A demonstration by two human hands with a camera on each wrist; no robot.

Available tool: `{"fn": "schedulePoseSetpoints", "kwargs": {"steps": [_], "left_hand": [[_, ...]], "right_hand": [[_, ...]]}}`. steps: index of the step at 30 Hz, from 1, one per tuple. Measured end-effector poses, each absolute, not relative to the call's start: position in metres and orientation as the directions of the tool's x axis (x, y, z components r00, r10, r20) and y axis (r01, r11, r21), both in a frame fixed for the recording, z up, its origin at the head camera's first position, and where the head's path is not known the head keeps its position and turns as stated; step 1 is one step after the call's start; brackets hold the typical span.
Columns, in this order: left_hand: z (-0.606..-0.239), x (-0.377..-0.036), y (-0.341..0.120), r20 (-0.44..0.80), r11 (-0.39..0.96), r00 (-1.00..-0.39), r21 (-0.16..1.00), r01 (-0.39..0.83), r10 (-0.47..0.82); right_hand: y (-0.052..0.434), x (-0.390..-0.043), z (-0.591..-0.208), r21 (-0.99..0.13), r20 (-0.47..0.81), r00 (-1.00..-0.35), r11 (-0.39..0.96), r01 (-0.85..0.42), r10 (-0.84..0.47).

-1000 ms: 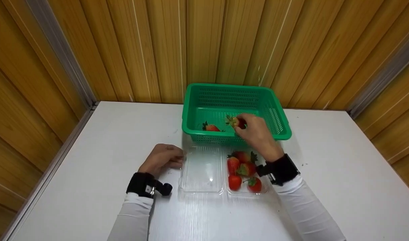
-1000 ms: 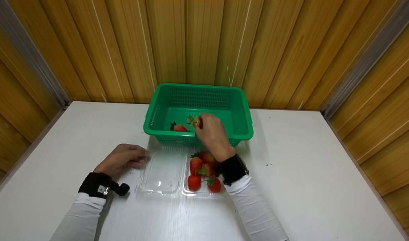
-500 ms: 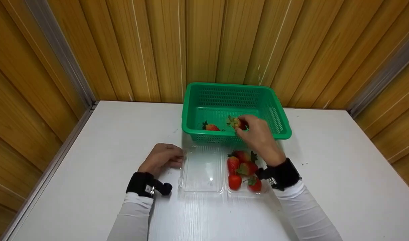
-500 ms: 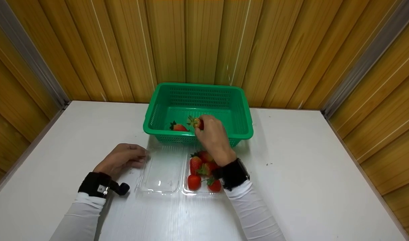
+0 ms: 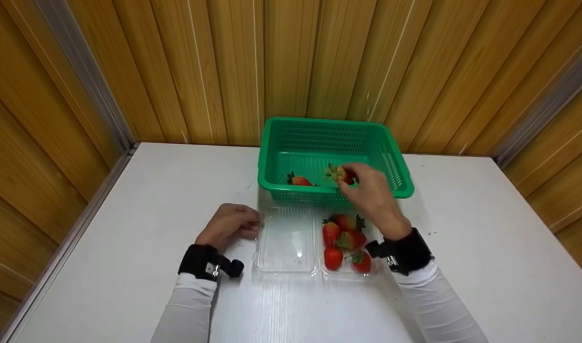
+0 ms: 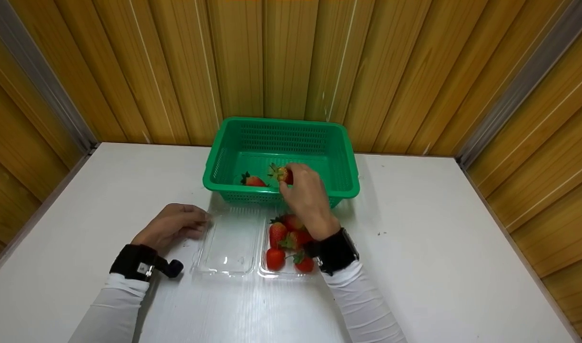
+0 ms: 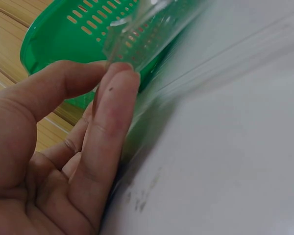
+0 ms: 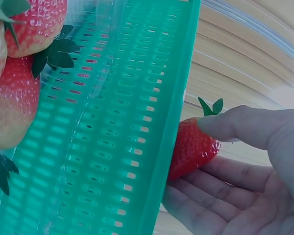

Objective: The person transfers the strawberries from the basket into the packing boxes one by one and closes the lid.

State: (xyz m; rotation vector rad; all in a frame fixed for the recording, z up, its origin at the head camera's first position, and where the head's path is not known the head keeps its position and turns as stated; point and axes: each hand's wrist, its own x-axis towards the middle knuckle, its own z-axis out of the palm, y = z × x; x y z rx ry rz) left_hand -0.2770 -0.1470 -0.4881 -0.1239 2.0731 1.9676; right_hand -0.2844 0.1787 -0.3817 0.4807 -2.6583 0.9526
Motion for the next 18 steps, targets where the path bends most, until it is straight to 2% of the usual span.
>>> {"fn": "schedulePoseSetpoints", "kwargs": {"steps": [7, 18], "left_hand": [[-0.487, -0.275, -0.148, -0.255, 0.061, -0.958, 0.967, -0.249, 0.131], [-0.486, -0.273, -0.148, -0.235, 0.042, -0.961, 0.972, -0.232, 0.143]], "right_hand": [[0.184, -0.278, -0.38, -0.538, 0.414, -0.884, 0.726, -0.428, -0.215], [0.198, -0.265, -0.375, -0.523, 0.425, -0.879, 0.733, -0.434, -0.217]]}}
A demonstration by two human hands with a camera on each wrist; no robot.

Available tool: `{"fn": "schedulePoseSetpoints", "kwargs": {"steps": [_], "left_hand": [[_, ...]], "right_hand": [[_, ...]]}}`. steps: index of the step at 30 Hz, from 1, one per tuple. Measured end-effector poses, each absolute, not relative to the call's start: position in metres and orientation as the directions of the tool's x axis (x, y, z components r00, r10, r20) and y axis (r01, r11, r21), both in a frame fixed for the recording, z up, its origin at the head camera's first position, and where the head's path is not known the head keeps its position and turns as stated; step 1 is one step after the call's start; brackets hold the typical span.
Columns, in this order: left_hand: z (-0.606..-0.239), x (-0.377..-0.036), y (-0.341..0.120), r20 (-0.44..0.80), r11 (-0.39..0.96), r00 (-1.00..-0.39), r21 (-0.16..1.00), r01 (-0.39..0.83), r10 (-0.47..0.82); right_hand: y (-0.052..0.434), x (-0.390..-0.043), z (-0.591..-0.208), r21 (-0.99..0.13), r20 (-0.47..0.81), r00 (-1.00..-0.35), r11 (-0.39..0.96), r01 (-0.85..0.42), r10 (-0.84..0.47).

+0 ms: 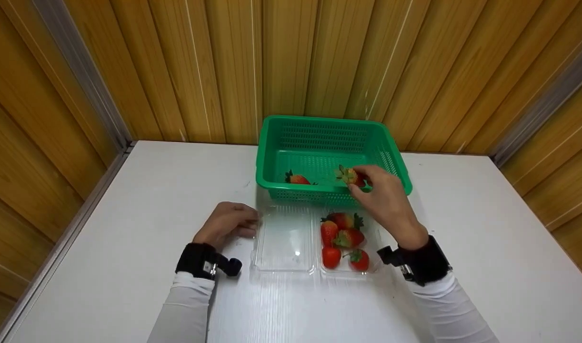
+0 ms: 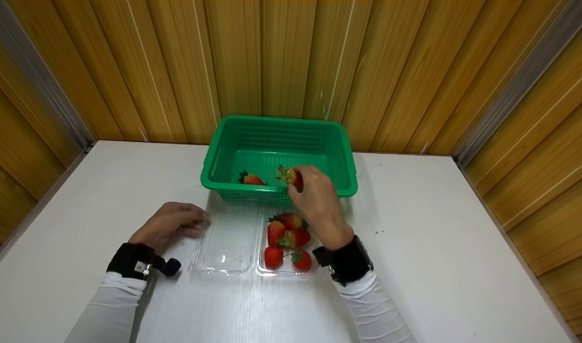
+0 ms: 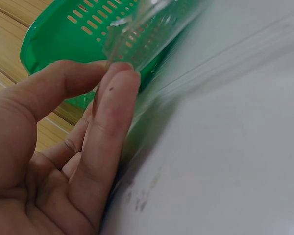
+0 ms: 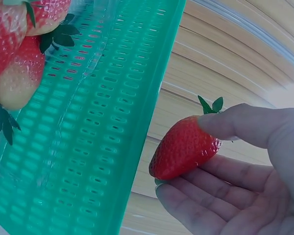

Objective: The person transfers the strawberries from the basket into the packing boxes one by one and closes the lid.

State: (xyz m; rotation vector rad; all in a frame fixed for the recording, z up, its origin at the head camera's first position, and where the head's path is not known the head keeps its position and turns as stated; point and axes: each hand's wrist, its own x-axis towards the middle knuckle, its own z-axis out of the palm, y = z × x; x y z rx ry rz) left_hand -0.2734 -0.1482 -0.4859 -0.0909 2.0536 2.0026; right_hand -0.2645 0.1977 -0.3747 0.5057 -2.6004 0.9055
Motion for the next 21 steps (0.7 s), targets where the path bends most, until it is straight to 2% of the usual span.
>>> {"fn": "schedulePoseSetpoints", "kwargs": {"steps": [9, 21], "left_hand": [[-0.487, -0.274, -0.148, -0.263, 0.01, -0.955, 0.964, -0.264, 0.14], [-0.488, -0.274, -0.149, -0.261, 0.031, -0.955, 0.965, -0.26, 0.139]], "right_hand": [[0.204, -0.254, -0.372, -0.522, 0.404, -0.884, 0.735, -0.433, -0.234], [0.21, -0.24, -0.373, -0.482, 0.367, -0.894, 0.77, -0.417, -0.255]]}}
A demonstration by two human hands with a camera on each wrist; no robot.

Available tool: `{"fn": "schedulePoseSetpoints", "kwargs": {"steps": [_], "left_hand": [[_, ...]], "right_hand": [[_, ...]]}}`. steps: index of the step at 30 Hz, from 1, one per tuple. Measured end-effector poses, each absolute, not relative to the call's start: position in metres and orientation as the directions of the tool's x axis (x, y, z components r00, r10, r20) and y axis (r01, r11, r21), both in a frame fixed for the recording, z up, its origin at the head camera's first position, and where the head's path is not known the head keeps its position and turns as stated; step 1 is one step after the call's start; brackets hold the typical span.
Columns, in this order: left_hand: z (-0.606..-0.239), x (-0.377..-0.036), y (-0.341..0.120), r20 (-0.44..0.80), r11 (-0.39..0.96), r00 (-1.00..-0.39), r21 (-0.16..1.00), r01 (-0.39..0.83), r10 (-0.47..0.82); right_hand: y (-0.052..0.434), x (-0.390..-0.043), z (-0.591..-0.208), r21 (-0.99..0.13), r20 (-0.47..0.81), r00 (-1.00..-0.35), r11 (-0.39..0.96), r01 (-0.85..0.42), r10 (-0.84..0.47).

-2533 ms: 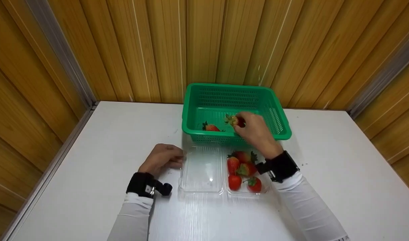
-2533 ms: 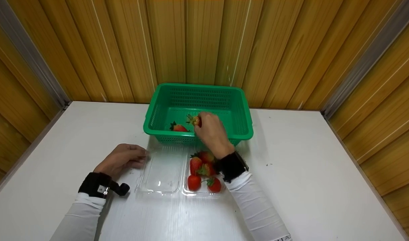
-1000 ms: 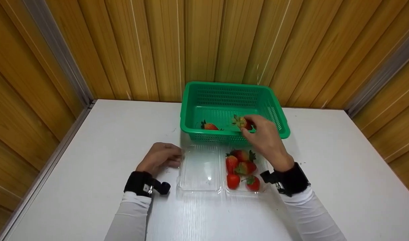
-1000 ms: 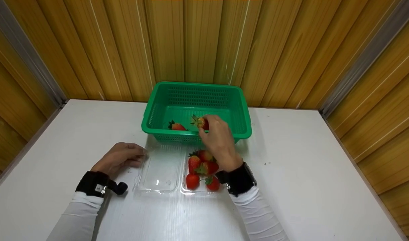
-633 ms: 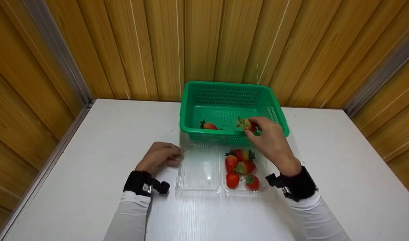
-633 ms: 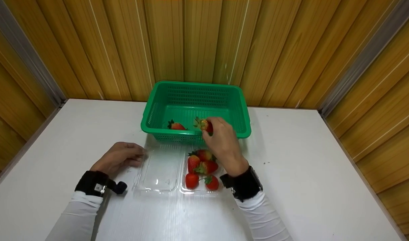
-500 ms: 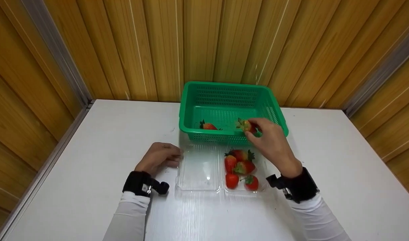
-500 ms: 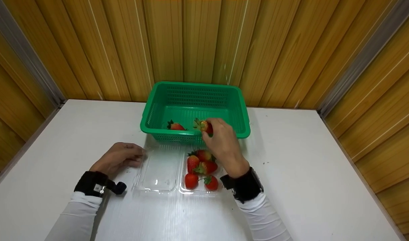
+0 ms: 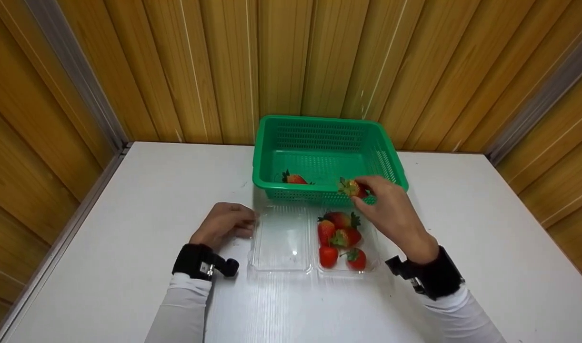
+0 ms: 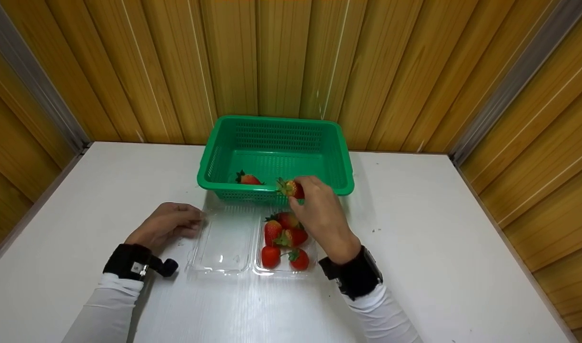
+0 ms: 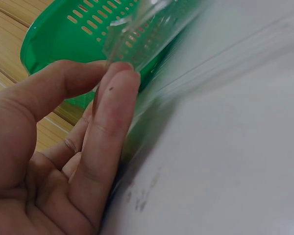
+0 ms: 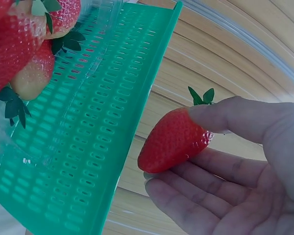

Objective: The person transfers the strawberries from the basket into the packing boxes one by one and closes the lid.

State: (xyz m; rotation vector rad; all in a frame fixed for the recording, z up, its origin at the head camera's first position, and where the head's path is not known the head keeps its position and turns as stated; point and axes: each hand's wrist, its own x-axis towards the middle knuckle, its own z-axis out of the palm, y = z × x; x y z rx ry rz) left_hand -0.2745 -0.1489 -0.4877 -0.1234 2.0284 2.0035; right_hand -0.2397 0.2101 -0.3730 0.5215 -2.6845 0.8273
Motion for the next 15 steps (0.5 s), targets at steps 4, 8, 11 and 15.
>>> {"fn": "schedulePoseSetpoints", "kwargs": {"steps": [4, 8, 11, 15], "left_hand": [[-0.487, -0.274, -0.149, -0.261, 0.025, -0.955, 0.965, -0.26, 0.141], [-0.486, -0.273, -0.149, -0.252, 0.034, -0.956, 0.968, -0.25, 0.148], [-0.485, -0.273, -0.149, -0.25, 0.036, -0.957, 0.968, -0.247, 0.145], [-0.485, -0.273, -0.149, -0.253, 0.031, -0.957, 0.967, -0.251, 0.142]], "right_hand": [[0.211, -0.237, -0.373, -0.48, 0.371, -0.89, 0.766, -0.429, -0.266], [0.213, -0.233, -0.374, -0.491, 0.354, -0.89, 0.753, -0.438, -0.286], [0.213, -0.23, -0.374, -0.501, 0.331, -0.895, 0.748, -0.434, -0.298], [0.214, -0.227, -0.374, -0.516, 0.3, -0.902, 0.743, -0.427, -0.31]]}}
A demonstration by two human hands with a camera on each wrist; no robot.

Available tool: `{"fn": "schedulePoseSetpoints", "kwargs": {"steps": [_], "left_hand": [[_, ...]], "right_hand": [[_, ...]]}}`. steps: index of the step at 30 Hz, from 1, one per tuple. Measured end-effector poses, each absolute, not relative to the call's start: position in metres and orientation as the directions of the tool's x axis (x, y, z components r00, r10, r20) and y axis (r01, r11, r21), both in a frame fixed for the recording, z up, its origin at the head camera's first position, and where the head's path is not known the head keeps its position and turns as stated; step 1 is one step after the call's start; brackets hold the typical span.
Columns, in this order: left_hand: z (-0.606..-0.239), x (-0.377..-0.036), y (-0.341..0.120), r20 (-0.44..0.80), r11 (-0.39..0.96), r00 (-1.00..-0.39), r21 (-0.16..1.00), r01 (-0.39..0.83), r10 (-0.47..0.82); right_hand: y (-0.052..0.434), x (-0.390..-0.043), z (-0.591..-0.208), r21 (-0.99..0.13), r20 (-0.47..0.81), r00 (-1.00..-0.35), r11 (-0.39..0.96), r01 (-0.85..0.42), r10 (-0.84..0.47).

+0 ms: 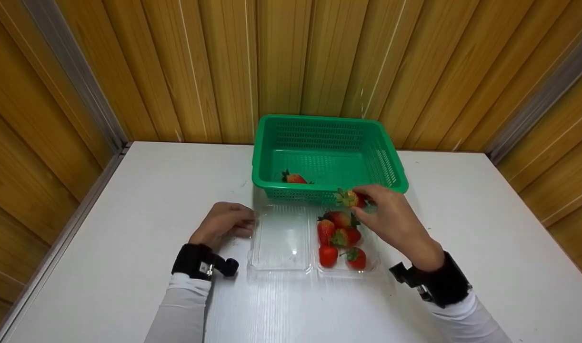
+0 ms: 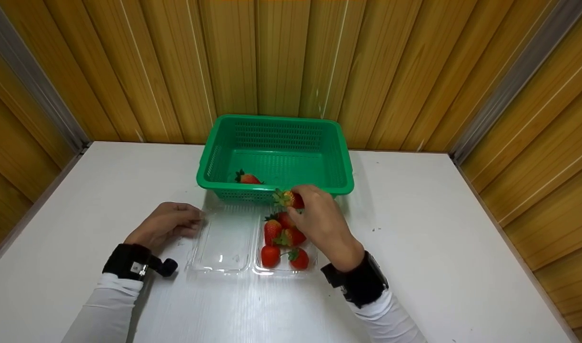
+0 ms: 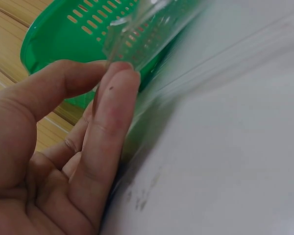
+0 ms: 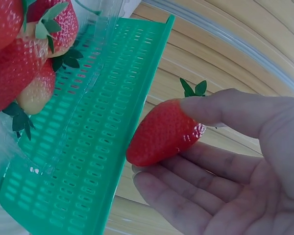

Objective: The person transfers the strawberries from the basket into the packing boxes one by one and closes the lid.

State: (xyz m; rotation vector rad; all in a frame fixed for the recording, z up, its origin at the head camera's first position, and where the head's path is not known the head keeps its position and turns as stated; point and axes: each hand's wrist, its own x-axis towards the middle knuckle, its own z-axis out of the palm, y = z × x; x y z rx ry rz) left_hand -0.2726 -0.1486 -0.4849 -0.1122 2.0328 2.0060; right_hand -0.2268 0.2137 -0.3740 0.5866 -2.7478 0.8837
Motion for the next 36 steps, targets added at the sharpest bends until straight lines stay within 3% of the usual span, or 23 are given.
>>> {"fn": "schedulePoseSetpoints", "kwargs": {"steps": [10, 36], "left_hand": [[-0.485, -0.274, -0.148, -0.251, 0.047, -0.959, 0.968, -0.247, 0.129], [-0.484, -0.271, -0.148, -0.253, 0.017, -0.956, 0.967, -0.253, 0.148]], "right_hand": [[0.211, -0.221, -0.369, -0.543, 0.194, -0.911, 0.734, -0.409, -0.364], [0.209, -0.208, -0.384, -0.501, 0.073, -0.899, 0.764, -0.407, -0.431]]}}
